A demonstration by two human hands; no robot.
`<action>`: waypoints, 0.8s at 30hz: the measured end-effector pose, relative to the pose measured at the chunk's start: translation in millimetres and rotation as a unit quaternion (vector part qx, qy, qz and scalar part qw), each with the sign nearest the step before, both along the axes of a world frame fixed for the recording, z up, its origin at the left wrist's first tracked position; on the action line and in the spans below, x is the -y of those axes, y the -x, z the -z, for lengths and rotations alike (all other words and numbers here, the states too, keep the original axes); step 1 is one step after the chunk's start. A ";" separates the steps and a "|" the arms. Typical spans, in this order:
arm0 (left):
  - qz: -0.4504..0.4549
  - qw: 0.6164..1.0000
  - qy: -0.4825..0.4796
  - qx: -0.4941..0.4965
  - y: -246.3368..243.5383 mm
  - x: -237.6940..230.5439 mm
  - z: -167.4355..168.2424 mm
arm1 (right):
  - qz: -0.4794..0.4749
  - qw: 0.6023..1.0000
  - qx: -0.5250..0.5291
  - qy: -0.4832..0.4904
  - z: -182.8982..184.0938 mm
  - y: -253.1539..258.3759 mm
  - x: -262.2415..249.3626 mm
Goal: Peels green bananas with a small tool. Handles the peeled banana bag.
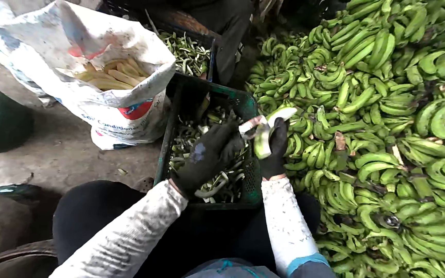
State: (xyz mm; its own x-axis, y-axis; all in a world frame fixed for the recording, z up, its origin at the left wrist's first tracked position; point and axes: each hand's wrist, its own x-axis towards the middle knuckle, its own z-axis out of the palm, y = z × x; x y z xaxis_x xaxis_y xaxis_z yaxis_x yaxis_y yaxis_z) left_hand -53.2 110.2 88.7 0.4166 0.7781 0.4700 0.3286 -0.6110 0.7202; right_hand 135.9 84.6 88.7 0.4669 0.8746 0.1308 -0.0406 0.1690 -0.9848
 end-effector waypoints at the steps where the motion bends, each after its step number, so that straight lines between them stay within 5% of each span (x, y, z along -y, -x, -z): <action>1: 0.004 1.000 -0.017 0.000 -5.5 8.5 2.3 | 0.038 0.998 -0.006 -0.050 -2.0 -0.9 -11.0; 5: -0.028 0.999 -0.031 -0.025 -13.9 21.2 0.8 | 0.130 0.987 -0.014 -0.096 -20.4 5.7 -29.5; 9: -0.045 0.998 -0.027 -0.046 -1.9 -11.4 4.1 | -0.074 0.996 0.013 -0.047 -14.0 2.2 -14.5; 12: -0.061 0.997 0.023 -0.041 14.0 -46.9 8.6 | -0.268 0.958 0.049 0.092 -17.6 -0.3 7.6; 16: -0.072 0.992 0.099 -0.026 28.8 -67.8 13.9 | -0.295 0.934 0.063 0.194 -15.6 -2.6 17.7; 21: 0.008 0.999 0.039 0.004 0.8 -27.8 8.9 | -0.144 0.983 -0.108 0.036 -5.0 -6.4 2.7; 24: 0.004 0.999 -0.046 0.027 -16.9 -10.1 14.2 | -0.129 0.949 -0.239 -0.157 -5.5 -3.1 -20.5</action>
State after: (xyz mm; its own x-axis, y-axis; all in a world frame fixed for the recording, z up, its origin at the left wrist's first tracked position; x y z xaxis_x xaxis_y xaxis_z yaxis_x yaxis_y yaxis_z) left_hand -36.2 120.3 74.5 0.3947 0.7271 0.5617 0.2851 -0.6781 0.6775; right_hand 139.0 105.1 94.1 0.3147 0.9207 0.2309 -0.5507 0.3752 -0.7456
